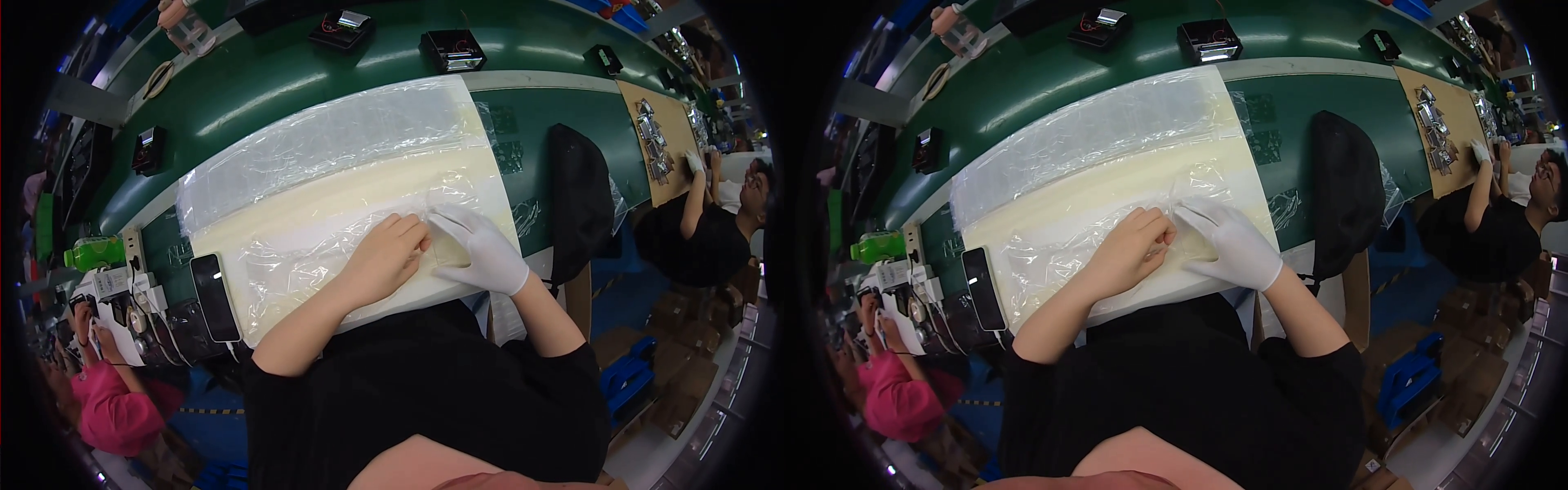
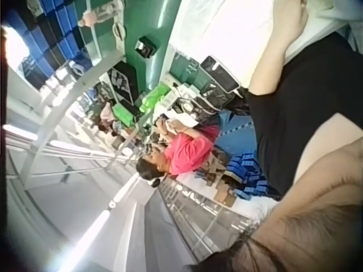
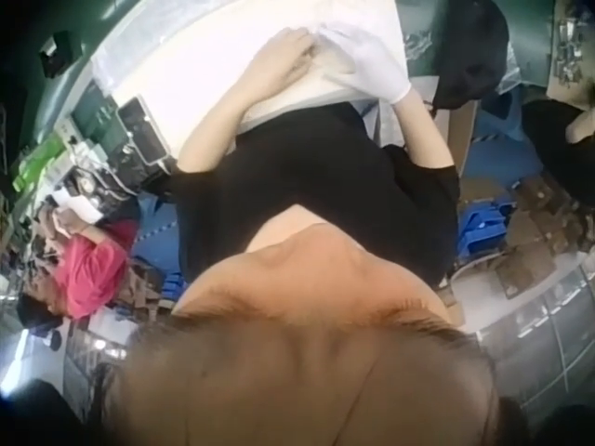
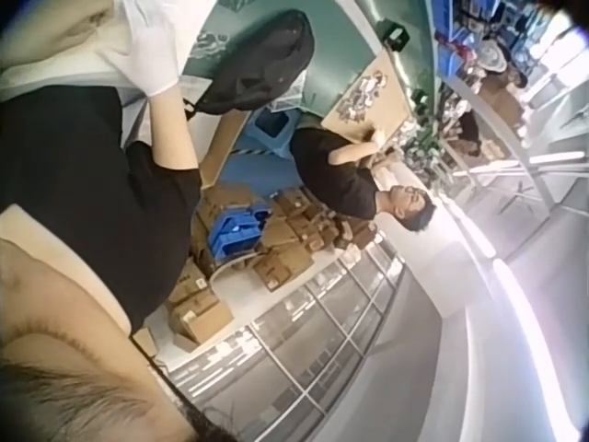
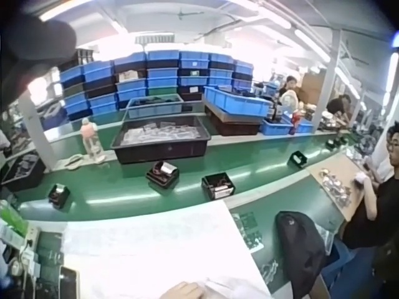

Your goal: Cleaning electronic components with a cloth and wrapping them in plastic sheets on an assembly line.

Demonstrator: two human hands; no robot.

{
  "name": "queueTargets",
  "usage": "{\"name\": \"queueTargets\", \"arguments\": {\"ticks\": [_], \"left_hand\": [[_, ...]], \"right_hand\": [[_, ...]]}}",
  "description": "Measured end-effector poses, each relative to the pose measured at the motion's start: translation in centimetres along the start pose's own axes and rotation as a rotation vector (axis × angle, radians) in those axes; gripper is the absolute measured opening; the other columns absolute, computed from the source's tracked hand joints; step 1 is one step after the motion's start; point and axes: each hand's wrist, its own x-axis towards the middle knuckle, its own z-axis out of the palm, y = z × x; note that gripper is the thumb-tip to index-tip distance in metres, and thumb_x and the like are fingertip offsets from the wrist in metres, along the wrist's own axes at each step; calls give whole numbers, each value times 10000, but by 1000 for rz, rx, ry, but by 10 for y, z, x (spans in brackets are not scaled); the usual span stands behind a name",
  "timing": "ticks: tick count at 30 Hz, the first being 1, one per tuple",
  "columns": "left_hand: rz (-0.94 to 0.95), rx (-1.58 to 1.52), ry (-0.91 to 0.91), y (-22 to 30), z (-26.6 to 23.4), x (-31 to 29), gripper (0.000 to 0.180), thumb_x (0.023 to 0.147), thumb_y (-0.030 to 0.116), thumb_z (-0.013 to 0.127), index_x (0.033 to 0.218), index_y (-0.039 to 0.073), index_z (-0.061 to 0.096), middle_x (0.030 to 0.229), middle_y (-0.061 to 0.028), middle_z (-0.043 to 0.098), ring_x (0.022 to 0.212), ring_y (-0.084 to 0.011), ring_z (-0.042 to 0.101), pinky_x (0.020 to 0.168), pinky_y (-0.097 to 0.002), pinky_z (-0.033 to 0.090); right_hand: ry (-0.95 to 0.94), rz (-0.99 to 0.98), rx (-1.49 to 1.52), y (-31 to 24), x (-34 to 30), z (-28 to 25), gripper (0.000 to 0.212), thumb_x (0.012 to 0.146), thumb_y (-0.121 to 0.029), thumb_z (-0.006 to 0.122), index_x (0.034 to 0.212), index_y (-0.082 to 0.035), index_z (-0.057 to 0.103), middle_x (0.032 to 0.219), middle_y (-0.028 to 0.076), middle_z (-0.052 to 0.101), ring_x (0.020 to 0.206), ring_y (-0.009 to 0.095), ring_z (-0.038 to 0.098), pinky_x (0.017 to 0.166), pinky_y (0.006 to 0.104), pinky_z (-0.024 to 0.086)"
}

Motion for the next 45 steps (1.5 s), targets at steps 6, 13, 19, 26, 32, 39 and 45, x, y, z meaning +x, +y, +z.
{"name": "queueTargets", "arguments": {"ticks": [6, 13, 19, 26, 32, 39, 45], "left_hand": [[-118, 131, -23, 5, -4, 1, 242, 814, 152, 690, 1012, 114, 555, 1063, -78, 473, 1000, -279, 439, 923, -392, 384], [-94, 146, 196, -4, 4, -6, 291, 818, 236, 731, 1029, 141, 555, 1126, -93, 423, 1079, -309, 402, 983, -396, 333], [-195, 98, 190, -10, 3, -3, 387, 793, 384, 771, 1037, 153, 578, 1168, -109, 421, 1129, -311, 390, 1010, -391, 309], [-270, 167, 221, -15, 9, 4, 483, 728, 458, 804, 1032, 158, 577, 1163, -104, 430, 1129, -308, 396, 1007, -390, 315], [-246, 233, 244, -16, 12, 6, 520, 715, 490, 803, 1048, 165, 572, 1172, -101, 441, 1126, -299, 406, 1016, -391, 311], [-189, 178, 384, -22, 22, 1, 652, 731, 554, 760, 1233, 180, 576, 1190, -97, 442, 1125, -287, 411, 1026, -384, 304], [-162, 370, 351, -17, 19, 4, 808, 744, 620, 706, 1399, 187, 514, 1179, -94, 445, 1088, -276, 422, 1012, -372, 316]], "right_hand": [[81, -69, -40, -2, 0, 4, 596, 836, -221, 694, 1376, -46, 513, 1388, 133, 535, 1237, 324, 526, 1063, 392, 389], [113, -116, -206, -14, 10, -7, 469, 915, -196, 591, 1348, -24, 538, 1369, 132, 561, 1182, 310, 570, 995, 366, 442], [117, 81, -8, -16, 12, -15, 348, 932, -128, 530, 1242, 12, 606, 1247, 142, 640, 1060, 297, 633, 885, 325, 495], [362, 213, 258, -11, 11, 2, 282, 915, -39, 484, 1135, 31, 645, 1115, 138, 696, 900, 286, 666, 803, 310, 514], [594, 285, 425, -16, 11, 16, 261, 910, -14, 464, 1067, 37, 666, 1050, 135, 717, 806, 279, 667, 753, 308, 516], [611, 238, 248, -22, 8, 13, 252, 905, -14, 470, 1030, 41, 681, 1014, 121, 726, 795, 258, 671, 741, 305, 514], [548, 255, 54, -20, -13, 17, 256, 910, -20, 475, 1036, 37, 690, 1010, 110, 730, 813, 230, 679, 752, 292, 514]]}}
